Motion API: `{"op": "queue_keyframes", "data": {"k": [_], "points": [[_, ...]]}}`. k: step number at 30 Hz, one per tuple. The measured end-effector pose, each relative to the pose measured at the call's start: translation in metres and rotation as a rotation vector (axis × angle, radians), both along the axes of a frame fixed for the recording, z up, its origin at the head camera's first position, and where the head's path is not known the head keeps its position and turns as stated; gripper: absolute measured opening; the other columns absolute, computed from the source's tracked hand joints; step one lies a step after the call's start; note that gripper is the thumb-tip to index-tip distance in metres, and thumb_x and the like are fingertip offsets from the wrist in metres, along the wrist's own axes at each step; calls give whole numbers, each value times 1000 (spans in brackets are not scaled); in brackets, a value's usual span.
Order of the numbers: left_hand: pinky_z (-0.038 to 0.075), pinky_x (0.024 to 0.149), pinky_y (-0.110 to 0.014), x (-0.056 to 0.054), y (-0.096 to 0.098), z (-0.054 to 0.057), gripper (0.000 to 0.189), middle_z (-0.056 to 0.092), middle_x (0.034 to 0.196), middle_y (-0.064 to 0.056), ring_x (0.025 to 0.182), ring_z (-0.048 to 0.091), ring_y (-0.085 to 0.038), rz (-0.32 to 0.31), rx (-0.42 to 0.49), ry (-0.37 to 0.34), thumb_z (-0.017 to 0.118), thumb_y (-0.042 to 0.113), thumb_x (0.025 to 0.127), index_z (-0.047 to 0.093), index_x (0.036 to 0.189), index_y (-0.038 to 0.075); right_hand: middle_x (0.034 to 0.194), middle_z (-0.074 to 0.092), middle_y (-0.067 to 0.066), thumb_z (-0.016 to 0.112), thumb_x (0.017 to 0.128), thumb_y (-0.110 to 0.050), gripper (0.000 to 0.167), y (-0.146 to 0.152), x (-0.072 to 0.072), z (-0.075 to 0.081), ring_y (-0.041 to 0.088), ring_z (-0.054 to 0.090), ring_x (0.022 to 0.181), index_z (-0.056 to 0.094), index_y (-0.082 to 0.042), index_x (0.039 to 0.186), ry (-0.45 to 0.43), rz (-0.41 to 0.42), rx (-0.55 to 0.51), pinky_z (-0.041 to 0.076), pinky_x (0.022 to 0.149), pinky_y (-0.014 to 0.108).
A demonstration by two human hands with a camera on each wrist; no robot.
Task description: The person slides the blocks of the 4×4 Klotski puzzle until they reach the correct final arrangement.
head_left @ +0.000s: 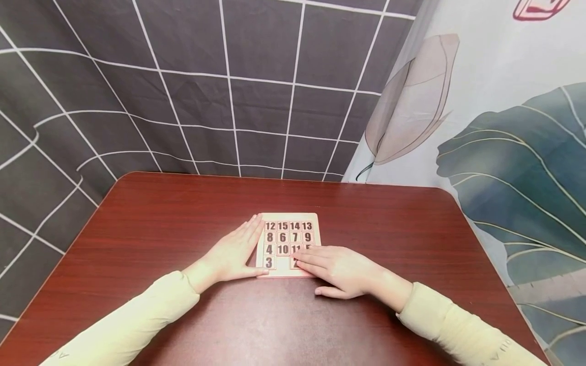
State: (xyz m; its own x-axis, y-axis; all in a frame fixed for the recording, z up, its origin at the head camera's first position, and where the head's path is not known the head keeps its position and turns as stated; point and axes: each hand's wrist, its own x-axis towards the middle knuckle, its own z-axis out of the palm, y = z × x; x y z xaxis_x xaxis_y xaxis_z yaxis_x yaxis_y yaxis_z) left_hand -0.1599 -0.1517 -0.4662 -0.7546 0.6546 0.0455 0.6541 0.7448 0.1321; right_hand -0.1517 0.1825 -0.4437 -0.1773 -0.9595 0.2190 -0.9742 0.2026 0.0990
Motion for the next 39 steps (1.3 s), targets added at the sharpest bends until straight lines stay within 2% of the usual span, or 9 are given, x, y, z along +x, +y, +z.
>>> {"op": "queue_keyframes", "data": {"k": [11,28,33,39], "points": [[33,131,-48,0,0,0,116,30,170,-31,161,31,-41,-3,10,12,71,66,90,27,161,-14,154,61,12,69,99,-44,67,8,3,-5,23,60,143,58,-2,150,13,9,5,51,118,38],[33,131,-49,1,1,2,112,30,170,-31,160,32,-42,-5,27,-3,70,63,92,28,161,-13,152,63,12,68,100,-45,67,-20,0,-5,24,61,142,59,1,148,48,38,10,50,120,36],[33,131,-49,1,1,2,111,29,170,-31,160,32,-42,0,30,-14,70,63,92,28,161,-13,152,63,12,70,99,-43,65,-15,2,-2,24,61,142,60,-1,148,49,35,2,49,120,36],[32,132,-49,1,0,1,114,27,172,-30,162,29,-41,5,17,-12,70,65,91,26,163,-12,153,62,11,73,97,-40,66,0,4,0,23,60,143,59,-2,149,14,-6,1,49,119,37]]}}
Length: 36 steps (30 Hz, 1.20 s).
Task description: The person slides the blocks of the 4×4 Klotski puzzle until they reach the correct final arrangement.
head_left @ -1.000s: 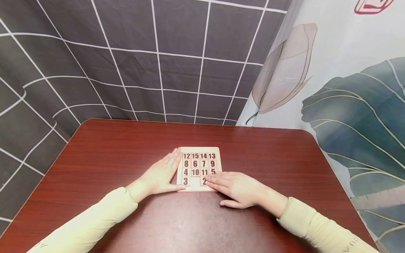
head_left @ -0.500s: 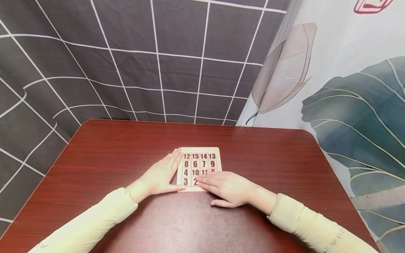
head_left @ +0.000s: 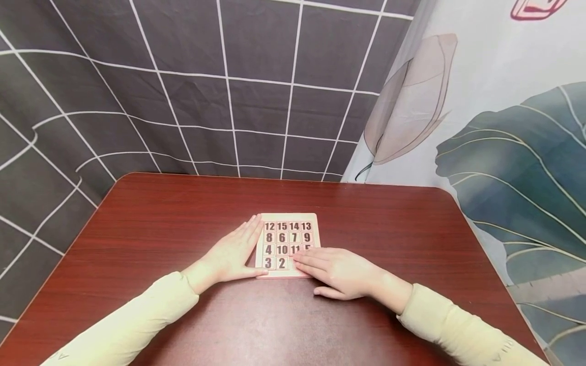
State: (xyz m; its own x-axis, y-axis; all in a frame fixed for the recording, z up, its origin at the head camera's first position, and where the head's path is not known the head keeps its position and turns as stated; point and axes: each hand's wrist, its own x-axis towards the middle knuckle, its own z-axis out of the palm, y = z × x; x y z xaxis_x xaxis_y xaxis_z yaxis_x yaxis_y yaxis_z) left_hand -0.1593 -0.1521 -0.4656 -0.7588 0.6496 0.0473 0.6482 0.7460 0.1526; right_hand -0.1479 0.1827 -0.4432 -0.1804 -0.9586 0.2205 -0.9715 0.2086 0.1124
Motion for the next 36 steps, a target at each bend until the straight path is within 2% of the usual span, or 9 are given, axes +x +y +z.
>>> {"op": "queue_keyframes", "data": {"k": [6,16,29,36], "points": [[32,132,-48,-1,0,-2,115,25,172,-30,162,28,-41,-8,-5,18,70,67,90,27,162,-12,152,63,12,73,97,-38,64,21,3,-2,26,61,141,60,-1,148,-14,-32,-19,51,118,40],[31,132,-49,-1,-1,-2,114,25,172,-30,162,27,-41,-3,-10,7,70,66,91,27,162,-12,153,62,13,65,103,-40,61,40,7,-5,24,62,141,59,1,148,-13,-45,-23,52,116,44],[32,132,-49,0,0,0,115,25,172,-31,162,28,-41,-4,0,9,71,65,90,27,162,-13,154,61,12,64,104,-41,62,28,4,-10,25,60,143,57,0,150,-16,-41,-20,52,117,42],[34,131,-50,0,1,1,112,29,170,-32,160,31,-42,-10,11,10,71,64,91,29,161,-13,155,60,13,68,101,-41,63,15,4,-6,25,60,143,58,-1,150,-13,-24,3,52,118,40]]}}
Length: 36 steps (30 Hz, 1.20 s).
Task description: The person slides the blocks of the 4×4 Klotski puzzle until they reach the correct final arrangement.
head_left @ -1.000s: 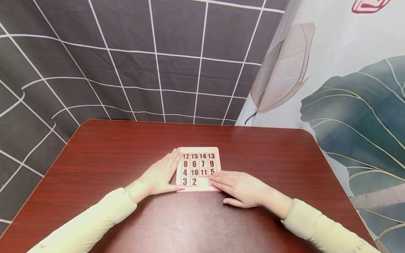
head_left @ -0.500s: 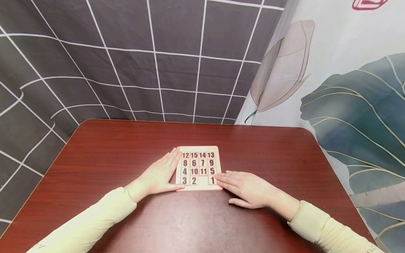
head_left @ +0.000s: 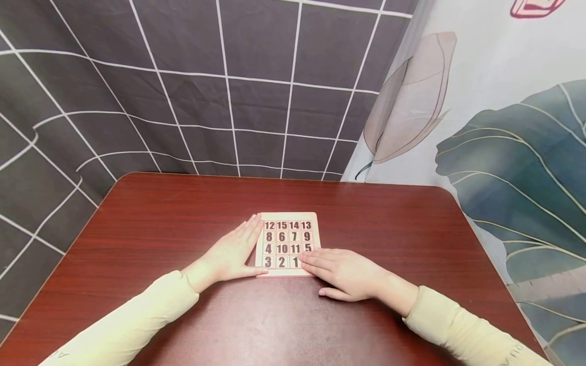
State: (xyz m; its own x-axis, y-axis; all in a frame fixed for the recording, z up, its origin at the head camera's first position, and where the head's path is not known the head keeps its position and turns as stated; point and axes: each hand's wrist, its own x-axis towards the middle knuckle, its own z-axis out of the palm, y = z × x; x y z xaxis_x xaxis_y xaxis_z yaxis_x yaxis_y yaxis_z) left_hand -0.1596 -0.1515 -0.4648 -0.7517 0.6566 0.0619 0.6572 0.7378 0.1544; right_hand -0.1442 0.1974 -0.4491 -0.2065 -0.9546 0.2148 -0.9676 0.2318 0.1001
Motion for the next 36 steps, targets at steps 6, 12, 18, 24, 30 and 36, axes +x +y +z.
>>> {"op": "queue_keyframes", "data": {"k": [6,12,18,24,30,36], "points": [[33,131,-50,0,0,1,112,29,170,-32,161,31,-42,4,-12,-2,71,64,91,28,161,-13,154,61,12,72,98,-40,64,0,-4,4,25,60,143,60,-2,149,-13,-9,-5,51,118,40],[32,132,-49,0,0,1,113,27,172,-30,161,29,-41,10,-21,-22,69,65,92,26,162,-12,155,61,11,71,99,-39,64,4,-14,3,26,59,144,58,-3,150,-36,-61,-17,50,119,42],[32,132,-49,0,1,1,113,27,172,-30,162,29,-41,8,-19,-21,69,65,92,27,163,-11,156,60,10,67,102,-41,62,8,-19,0,25,59,145,59,-5,151,-43,-93,-1,50,119,41],[31,133,-48,0,1,2,114,25,172,-29,162,28,-40,13,-22,-32,69,66,92,25,163,-11,155,61,11,69,101,-40,62,7,-18,-1,26,60,143,59,-3,149,-33,-73,-10,51,119,41],[33,132,-49,1,1,3,112,28,171,-31,161,30,-41,11,-22,-26,70,64,92,27,162,-13,155,61,13,74,96,-38,64,8,-11,0,26,60,143,61,-2,148,-36,-52,-14,52,118,42],[31,133,-48,1,2,5,114,26,171,-31,162,29,-41,13,-36,-17,69,66,91,27,162,-13,152,63,14,76,95,-38,66,9,0,1,27,62,140,61,0,147,-9,-33,-12,53,116,42]]}}
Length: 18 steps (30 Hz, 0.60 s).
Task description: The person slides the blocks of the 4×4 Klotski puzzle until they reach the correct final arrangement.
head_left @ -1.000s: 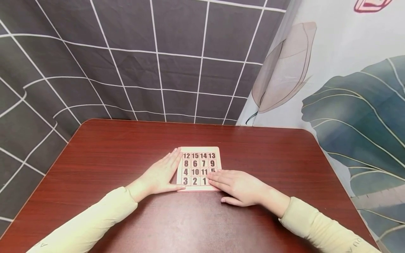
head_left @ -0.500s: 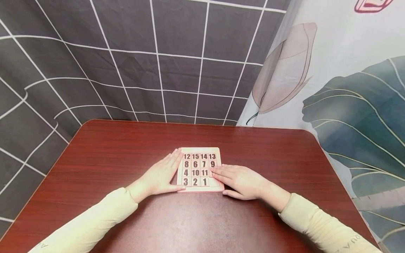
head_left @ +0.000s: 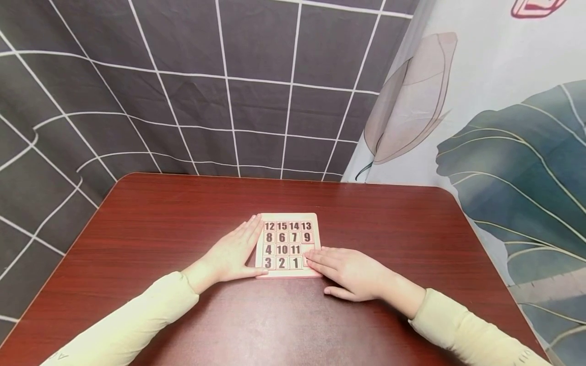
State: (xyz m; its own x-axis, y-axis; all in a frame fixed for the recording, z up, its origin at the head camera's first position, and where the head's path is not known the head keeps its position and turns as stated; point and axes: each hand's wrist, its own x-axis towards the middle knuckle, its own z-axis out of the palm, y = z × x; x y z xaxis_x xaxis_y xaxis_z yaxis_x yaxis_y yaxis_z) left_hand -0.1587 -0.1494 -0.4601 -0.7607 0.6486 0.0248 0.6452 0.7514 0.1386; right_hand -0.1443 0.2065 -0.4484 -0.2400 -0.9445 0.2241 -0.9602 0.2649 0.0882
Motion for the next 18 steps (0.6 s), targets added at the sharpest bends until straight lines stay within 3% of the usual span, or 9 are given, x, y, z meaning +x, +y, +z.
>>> {"op": "queue_keyframes", "data": {"k": [9,18], "points": [[32,132,-50,0,-1,-1,112,29,170,-32,161,30,-42,-6,1,16,69,65,92,28,161,-13,153,62,13,74,97,-41,66,4,8,1,26,61,141,60,-1,148,9,5,17,53,116,42],[30,133,-48,2,0,-2,114,25,172,-30,163,27,-40,5,8,-10,69,67,91,26,163,-12,153,62,12,75,96,-37,65,0,-9,5,25,61,143,60,-2,148,-33,-39,-8,52,117,43]]}}
